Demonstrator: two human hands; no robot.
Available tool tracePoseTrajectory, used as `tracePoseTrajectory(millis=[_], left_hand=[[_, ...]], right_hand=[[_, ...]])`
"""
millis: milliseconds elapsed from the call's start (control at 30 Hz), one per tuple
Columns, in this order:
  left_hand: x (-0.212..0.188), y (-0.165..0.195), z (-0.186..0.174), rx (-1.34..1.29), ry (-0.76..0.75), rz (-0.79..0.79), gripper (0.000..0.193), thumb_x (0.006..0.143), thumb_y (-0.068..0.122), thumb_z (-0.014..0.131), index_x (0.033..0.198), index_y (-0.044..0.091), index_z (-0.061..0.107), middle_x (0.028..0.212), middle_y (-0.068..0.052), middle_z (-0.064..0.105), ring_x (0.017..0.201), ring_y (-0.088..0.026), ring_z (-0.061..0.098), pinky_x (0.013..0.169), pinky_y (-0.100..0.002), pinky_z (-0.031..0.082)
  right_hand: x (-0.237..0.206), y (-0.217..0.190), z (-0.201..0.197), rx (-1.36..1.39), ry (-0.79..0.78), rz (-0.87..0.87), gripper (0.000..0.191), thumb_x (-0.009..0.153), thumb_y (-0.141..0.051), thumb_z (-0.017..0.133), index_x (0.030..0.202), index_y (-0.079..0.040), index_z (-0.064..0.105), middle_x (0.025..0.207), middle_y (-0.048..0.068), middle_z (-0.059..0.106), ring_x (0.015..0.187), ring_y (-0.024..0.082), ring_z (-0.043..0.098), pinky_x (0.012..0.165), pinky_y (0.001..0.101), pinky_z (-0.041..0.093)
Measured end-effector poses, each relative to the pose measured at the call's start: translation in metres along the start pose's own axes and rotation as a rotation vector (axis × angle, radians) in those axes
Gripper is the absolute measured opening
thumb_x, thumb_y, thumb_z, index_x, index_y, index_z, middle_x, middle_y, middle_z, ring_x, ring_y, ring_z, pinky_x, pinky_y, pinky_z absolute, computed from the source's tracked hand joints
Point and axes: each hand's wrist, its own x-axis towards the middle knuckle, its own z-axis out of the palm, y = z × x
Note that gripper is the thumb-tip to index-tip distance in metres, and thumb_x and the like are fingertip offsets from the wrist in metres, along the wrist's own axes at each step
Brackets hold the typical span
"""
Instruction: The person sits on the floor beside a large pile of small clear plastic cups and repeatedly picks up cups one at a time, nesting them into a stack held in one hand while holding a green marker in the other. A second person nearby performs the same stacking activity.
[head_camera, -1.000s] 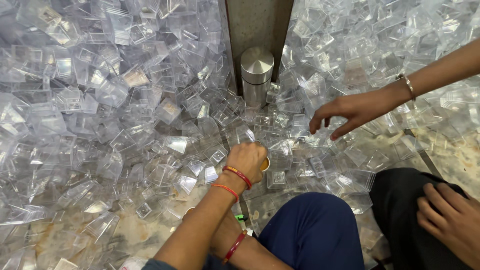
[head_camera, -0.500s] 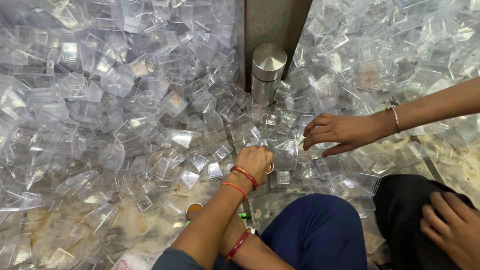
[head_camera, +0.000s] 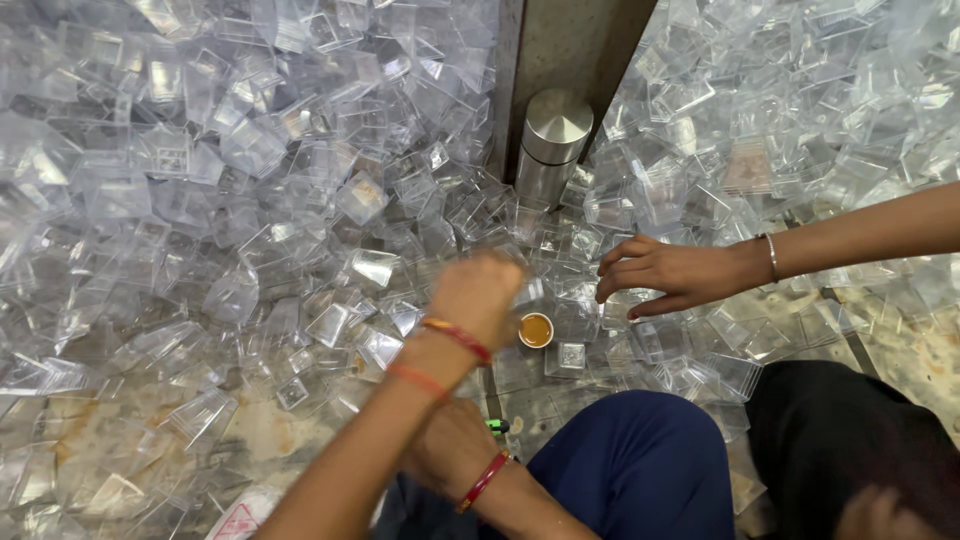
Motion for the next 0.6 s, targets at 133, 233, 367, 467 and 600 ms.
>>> tracePoseTrajectory(millis=[133,233,367,467,600], left_hand=[[-0.11,-0.014,-0.093,-0.115,0.639,0.019,0.085,0.077,0.039,0.092,0.142,0.0,0.053,0.135,-0.021,0.059,0.135,-0.041,0.049,0.118,-0.053,0.036],[-0.214,-0.033,-0.103,-0.079,0.631,-0.135,0.106,0.071,0.039,0.083,0.155,-0.006,0.035,0.162,-0.033,0.031,0.153,-0.053,0.021,0.119,-0.063,0.023],[-0.291,-0.068,-0.012,0.07,0.659,-0.315,0.114,0.059,0.055,0.083,0.15,0.001,0.04,0.162,-0.033,0.032,0.154,-0.058,0.018,0.12,-0.069,0.024],[-0.341,-0.09,0.056,0.28,0.711,-0.398,0.11,0.059,0.068,0.075,0.142,-0.001,0.051,0.157,-0.033,0.036,0.151,-0.058,0.021,0.119,-0.072,0.028],[-0.393,-0.116,0.079,0.333,0.686,-0.444,0.116,0.07,0.08,0.063,0.141,-0.011,0.054,0.158,-0.041,0.036,0.147,-0.065,0.02,0.117,-0.082,0.027]], right_hand=[[0.065,-0.014,-0.041,0.018,-0.035,-0.071,0.042,0.092,-0.026,0.071,0.131,-0.015,0.059,0.132,0.003,0.061,0.133,0.027,0.045,0.109,0.0491,0.033],[0.085,-0.017,-0.044,-0.04,-0.024,-0.105,0.041,0.094,-0.023,0.068,0.133,-0.015,0.058,0.134,0.003,0.06,0.134,0.026,0.045,0.108,0.0485,0.034],[0.107,-0.015,-0.046,-0.263,-0.018,-0.125,0.043,0.095,-0.02,0.066,0.135,-0.012,0.055,0.134,0.004,0.059,0.13,0.027,0.044,0.105,0.0532,0.031],[0.124,-0.03,-0.049,-0.45,-0.171,-0.115,0.057,0.084,-0.009,0.064,0.139,-0.014,0.053,0.137,0.004,0.056,0.134,0.027,0.042,0.104,0.0545,0.03],[0.146,-0.059,-0.04,-0.546,-0.14,-0.184,0.058,0.086,-0.01,0.063,0.143,-0.018,0.052,0.143,0.001,0.053,0.138,0.025,0.039,0.112,0.0576,0.024]])
